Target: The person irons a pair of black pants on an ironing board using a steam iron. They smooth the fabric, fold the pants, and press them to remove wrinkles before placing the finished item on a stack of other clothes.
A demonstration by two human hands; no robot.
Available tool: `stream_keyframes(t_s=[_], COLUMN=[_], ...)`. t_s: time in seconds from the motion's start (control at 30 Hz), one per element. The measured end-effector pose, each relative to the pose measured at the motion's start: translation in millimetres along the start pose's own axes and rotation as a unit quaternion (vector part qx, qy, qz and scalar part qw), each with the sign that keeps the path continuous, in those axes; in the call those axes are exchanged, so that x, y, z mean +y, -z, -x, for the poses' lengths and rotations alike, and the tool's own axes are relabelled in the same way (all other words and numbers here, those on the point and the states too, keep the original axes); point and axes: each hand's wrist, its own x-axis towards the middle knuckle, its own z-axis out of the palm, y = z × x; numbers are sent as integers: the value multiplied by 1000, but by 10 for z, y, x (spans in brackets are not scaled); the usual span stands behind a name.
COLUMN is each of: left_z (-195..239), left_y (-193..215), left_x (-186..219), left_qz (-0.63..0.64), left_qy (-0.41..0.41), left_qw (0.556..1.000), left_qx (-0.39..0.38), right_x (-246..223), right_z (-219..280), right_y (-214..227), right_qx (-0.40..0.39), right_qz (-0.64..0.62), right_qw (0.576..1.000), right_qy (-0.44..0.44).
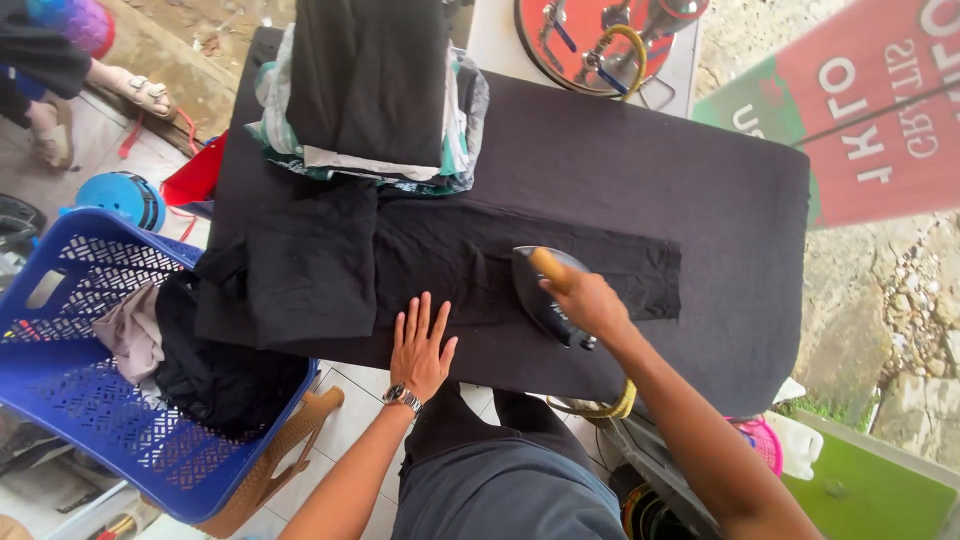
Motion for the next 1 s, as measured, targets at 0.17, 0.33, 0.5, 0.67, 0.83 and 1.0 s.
stream_keyframes(t_s=[0.17,0.33,0.5,0.67,0.83,1.0], left_z=[301,316,-108,-89,71,41], left_y=[24,-76,96,-2,-362,-70], left_x=[-145,-195,-381,-416,-551,-664], left_qz=[101,399,716,659,667,657], left_qy=[100,412,583,595,544,564], left_qw=[987,793,358,435,460,464], left_qx=[78,205,138,151,219,188], right_x=[-570,-958,-992,-1319,-1746,-1596], right_z=[-535,-852,-685,-601,-509,-398], right_y=[-459,-617,-760,-962,-1192,-1459], right_qx=[-12,19,-14,-38,-24,4], right_qz=[39,33,85,77,71,58], right_qw=[998,995,991,984,979,973], right_qy=[56,95,106,154,190,224])
